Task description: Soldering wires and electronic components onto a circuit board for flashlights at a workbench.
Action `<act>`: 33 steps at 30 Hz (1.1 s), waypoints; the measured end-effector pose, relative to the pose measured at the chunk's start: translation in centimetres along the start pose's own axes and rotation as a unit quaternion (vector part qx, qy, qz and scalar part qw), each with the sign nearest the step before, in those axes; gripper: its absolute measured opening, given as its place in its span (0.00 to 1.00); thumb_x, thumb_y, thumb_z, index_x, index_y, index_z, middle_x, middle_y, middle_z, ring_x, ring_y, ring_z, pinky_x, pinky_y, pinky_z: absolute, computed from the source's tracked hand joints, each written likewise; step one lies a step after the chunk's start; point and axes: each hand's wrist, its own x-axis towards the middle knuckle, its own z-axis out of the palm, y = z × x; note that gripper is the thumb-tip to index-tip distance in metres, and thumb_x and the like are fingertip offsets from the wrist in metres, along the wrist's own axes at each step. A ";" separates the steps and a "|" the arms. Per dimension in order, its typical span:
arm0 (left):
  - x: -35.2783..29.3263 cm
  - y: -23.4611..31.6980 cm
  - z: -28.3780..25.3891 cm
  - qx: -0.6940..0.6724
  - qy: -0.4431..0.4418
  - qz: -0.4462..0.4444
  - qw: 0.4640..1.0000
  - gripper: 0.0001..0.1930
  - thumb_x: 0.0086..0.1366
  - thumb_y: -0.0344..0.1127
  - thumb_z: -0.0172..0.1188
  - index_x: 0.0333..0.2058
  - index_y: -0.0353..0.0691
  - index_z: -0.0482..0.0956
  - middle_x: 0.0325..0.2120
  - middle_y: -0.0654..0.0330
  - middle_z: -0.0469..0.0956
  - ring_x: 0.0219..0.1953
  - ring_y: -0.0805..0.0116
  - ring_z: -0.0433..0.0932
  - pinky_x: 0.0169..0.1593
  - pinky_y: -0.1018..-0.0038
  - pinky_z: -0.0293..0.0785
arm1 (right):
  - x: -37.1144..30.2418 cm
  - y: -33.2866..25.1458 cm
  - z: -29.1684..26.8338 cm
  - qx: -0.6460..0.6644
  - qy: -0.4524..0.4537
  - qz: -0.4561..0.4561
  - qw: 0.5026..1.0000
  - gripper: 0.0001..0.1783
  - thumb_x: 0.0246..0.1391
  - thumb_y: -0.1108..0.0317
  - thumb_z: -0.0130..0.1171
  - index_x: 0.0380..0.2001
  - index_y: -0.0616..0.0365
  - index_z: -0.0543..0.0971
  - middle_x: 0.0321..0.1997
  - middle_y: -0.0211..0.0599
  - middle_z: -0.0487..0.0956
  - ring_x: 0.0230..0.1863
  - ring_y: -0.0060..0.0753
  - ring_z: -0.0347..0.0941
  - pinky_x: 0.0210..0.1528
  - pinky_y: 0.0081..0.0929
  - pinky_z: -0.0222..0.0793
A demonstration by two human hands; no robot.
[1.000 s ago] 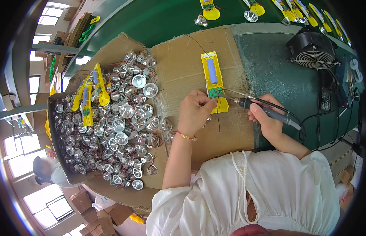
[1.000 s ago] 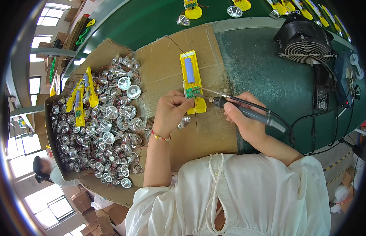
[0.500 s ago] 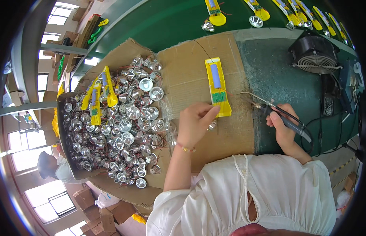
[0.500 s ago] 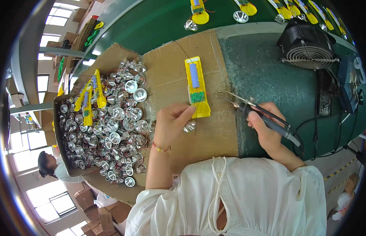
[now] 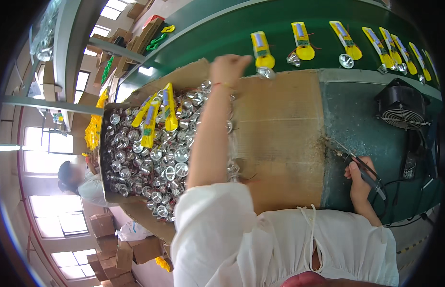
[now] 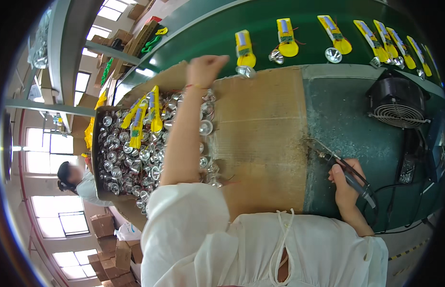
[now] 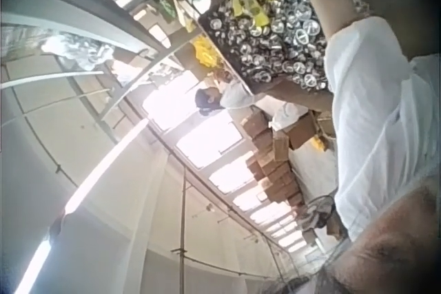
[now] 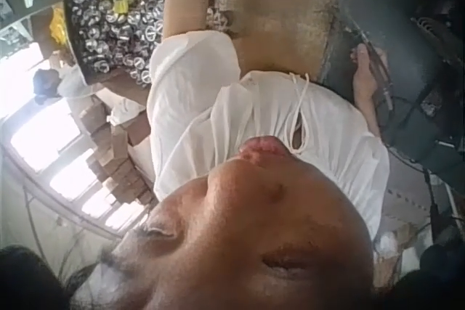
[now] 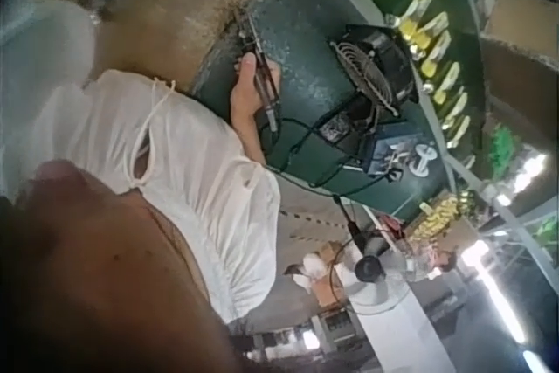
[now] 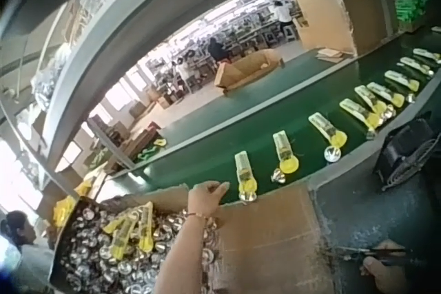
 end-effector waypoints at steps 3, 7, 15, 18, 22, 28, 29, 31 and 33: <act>1.3 -5.8 -5.3 0.198 0.168 0.034 0.965 0.20 0.52 0.52 0.58 0.29 0.40 0.81 0.33 0.50 0.76 0.38 0.54 0.75 0.40 0.62 0.71 | 0.1 -0.1 -0.2 0.008 -0.004 0.008 1.000 0.06 0.49 0.73 0.55 0.29 0.63 0.70 0.20 0.35 0.73 0.20 0.18 0.68 0.22 0.16 0.65; -3.2 -13.6 -10.4 0.349 0.226 -0.036 0.909 0.23 0.49 0.49 0.60 0.41 0.41 0.75 0.34 0.49 0.75 0.38 0.50 0.73 0.42 0.59 0.70 | 0.3 -0.3 0.3 0.044 -0.012 0.033 0.998 0.05 0.49 0.74 0.55 0.28 0.63 0.70 0.21 0.35 0.74 0.20 0.18 0.69 0.22 0.15 0.65; -7.0 -10.1 -10.5 0.272 0.094 -0.084 0.954 0.27 0.49 0.43 0.61 0.48 0.42 0.68 0.38 0.47 0.73 0.41 0.47 0.73 0.43 0.59 0.70 | 0.3 -0.1 0.3 0.030 -0.028 0.009 0.999 0.06 0.50 0.72 0.55 0.30 0.62 0.71 0.21 0.34 0.74 0.20 0.18 0.69 0.23 0.15 0.65; -9.5 -2.7 -7.2 0.147 0.087 0.032 0.985 0.26 0.51 0.43 0.60 0.48 0.40 0.67 0.40 0.47 0.72 0.41 0.48 0.73 0.41 0.59 0.71 | 0.3 -0.2 0.2 0.027 -0.023 0.009 0.999 0.07 0.50 0.71 0.56 0.30 0.62 0.71 0.21 0.34 0.74 0.20 0.18 0.68 0.23 0.15 0.64; -15.6 4.8 2.1 0.053 -0.028 0.056 0.997 0.28 0.51 0.36 0.60 0.51 0.41 0.64 0.39 0.47 0.66 0.41 0.49 0.70 0.42 0.62 0.70 | 0.3 -0.5 0.2 0.025 -0.020 -0.014 0.999 0.07 0.51 0.70 0.56 0.31 0.62 0.71 0.21 0.33 0.74 0.20 0.18 0.68 0.22 0.14 0.63; -19.0 6.1 4.7 0.019 0.066 0.058 0.996 0.26 0.50 0.39 0.62 0.48 0.40 0.65 0.36 0.50 0.66 0.40 0.51 0.68 0.40 0.62 0.69 | 0.0 -0.5 -0.4 0.029 -0.019 -0.021 0.999 0.08 0.51 0.69 0.56 0.31 0.62 0.71 0.21 0.33 0.74 0.20 0.17 0.68 0.22 0.13 0.62; -18.4 5.1 3.7 0.057 0.131 0.091 0.986 0.26 0.49 0.40 0.63 0.46 0.38 0.66 0.34 0.51 0.67 0.40 0.53 0.68 0.39 0.62 0.68 | 0.2 -0.5 -0.4 0.029 -0.020 -0.019 0.999 0.08 0.51 0.69 0.56 0.31 0.62 0.72 0.21 0.33 0.74 0.20 0.17 0.68 0.22 0.13 0.62; -16.5 2.9 0.9 0.161 0.182 0.032 0.970 0.24 0.49 0.47 0.64 0.40 0.39 0.71 0.34 0.52 0.70 0.37 0.53 0.70 0.38 0.60 0.68 | 0.2 -0.5 -0.5 0.033 -0.008 -0.011 0.999 0.07 0.51 0.69 0.56 0.31 0.62 0.72 0.21 0.33 0.74 0.20 0.17 0.68 0.22 0.13 0.62; -15.6 -1.5 -0.9 0.329 0.163 -0.026 0.930 0.21 0.48 0.51 0.63 0.34 0.41 0.74 0.33 0.54 0.73 0.35 0.55 0.71 0.37 0.60 0.67 | -0.2 -0.6 0.0 0.045 -0.019 -0.007 0.999 0.07 0.50 0.70 0.56 0.31 0.62 0.72 0.21 0.33 0.74 0.20 0.17 0.68 0.22 0.13 0.62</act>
